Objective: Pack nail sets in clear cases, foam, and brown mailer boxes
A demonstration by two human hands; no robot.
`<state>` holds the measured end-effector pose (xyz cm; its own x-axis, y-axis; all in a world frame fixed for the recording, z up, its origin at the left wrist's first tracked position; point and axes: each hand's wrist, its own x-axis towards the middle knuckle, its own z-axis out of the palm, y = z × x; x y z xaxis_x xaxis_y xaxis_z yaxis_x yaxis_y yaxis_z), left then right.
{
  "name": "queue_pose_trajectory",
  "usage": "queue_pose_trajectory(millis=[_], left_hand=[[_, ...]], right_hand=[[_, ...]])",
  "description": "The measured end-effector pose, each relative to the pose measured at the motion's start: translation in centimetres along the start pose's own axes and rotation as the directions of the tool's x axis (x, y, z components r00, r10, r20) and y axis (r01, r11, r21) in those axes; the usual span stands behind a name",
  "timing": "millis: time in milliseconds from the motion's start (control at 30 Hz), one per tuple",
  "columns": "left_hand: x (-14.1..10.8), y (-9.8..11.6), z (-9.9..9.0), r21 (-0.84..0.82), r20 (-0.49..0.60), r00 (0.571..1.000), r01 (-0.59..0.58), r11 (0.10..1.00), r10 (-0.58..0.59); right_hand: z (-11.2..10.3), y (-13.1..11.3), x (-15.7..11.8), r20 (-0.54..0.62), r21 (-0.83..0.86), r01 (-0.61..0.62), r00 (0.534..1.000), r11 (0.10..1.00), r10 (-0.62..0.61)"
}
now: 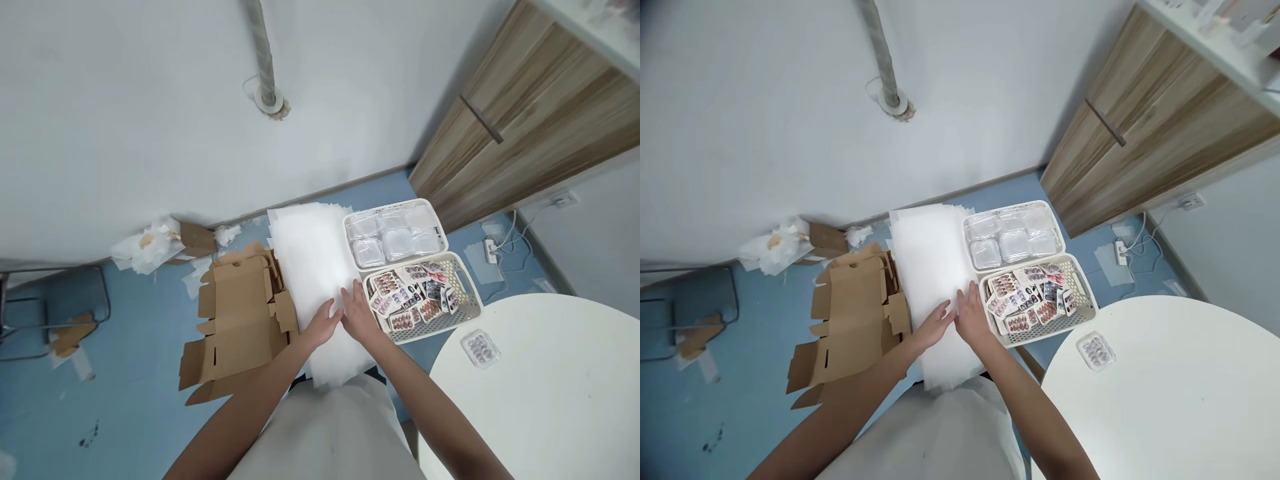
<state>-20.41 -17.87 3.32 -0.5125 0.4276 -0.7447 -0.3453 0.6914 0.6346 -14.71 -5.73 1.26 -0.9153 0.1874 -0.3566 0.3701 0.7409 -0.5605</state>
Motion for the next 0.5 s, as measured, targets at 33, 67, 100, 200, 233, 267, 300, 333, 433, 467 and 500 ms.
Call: queue_pose_trajectory(millis=[33, 67, 100, 200, 233, 267, 300, 333, 433, 467, 500], left_hand=[[0.4, -0.3, 0.2, -0.014, -0.011, 0.999, 0.032, 0.999, -0.032], [0.7, -0.5, 0.4, -0.034, -0.020, 0.998, 0.056, 0.998, -0.057], [0.8, -0.8, 0.5, -0.059, -0.028, 0.997, 0.075, 0.995, -0.077], [1.2, -1.1, 0.8, -0.146, -0.049, 0.992, 0.108, 0.983, -0.116], [1.3, -1.1, 0.8, -0.172, -0.061, 0.990, 0.114, 0.979, -0.126], [1.5, -1.0, 0.9, -0.195, -0.077, 0.988, 0.116, 0.974, -0.134], [1.6, -0.9, 1.0, -0.217, -0.095, 0.987, 0.109, 0.970, -0.132], [1.8, -0.8, 1.1, -0.239, -0.112, 0.987, 0.088, 0.967, -0.118], [2.0, -0.4, 1.4, -0.316, -0.158, 0.987, -0.013, 0.949, -0.039], [2.0, -0.4, 1.4, -0.345, -0.180, 0.983, -0.035, 0.938, -0.029], [2.0, -0.3, 1.5, -0.373, -0.208, 0.978, -0.045, 0.927, -0.036]], right_hand=[[0.3, 0.1, 0.6, 0.028, 0.022, -0.035, 0.999, 0.999, 0.035], [0.6, 0.3, 1.1, 0.068, 0.044, -0.067, 0.996, 0.997, 0.064], [0.8, 0.5, 1.4, 0.117, 0.064, -0.094, 0.989, 0.993, 0.086], [1.3, 0.9, 1.7, 0.244, 0.094, -0.125, 0.965, 0.988, 0.099], [1.3, 1.0, 1.6, 0.270, 0.098, -0.114, 0.959, 0.989, 0.084], [1.4, 1.0, 1.5, 0.289, 0.101, -0.094, 0.955, 0.990, 0.061], [1.4, 0.9, 1.2, 0.303, 0.104, -0.067, 0.952, 0.992, 0.032], [1.4, 0.7, 1.0, 0.316, 0.108, -0.033, 0.949, 0.994, -0.002], [1.4, -0.1, 0.0, 0.327, 0.114, 0.073, 0.939, 0.991, -0.107], [1.3, -0.5, -0.3, 0.321, 0.114, 0.108, 0.937, 0.988, -0.140], [1.2, -0.8, -0.6, 0.311, 0.115, 0.141, 0.935, 0.983, -0.170]])
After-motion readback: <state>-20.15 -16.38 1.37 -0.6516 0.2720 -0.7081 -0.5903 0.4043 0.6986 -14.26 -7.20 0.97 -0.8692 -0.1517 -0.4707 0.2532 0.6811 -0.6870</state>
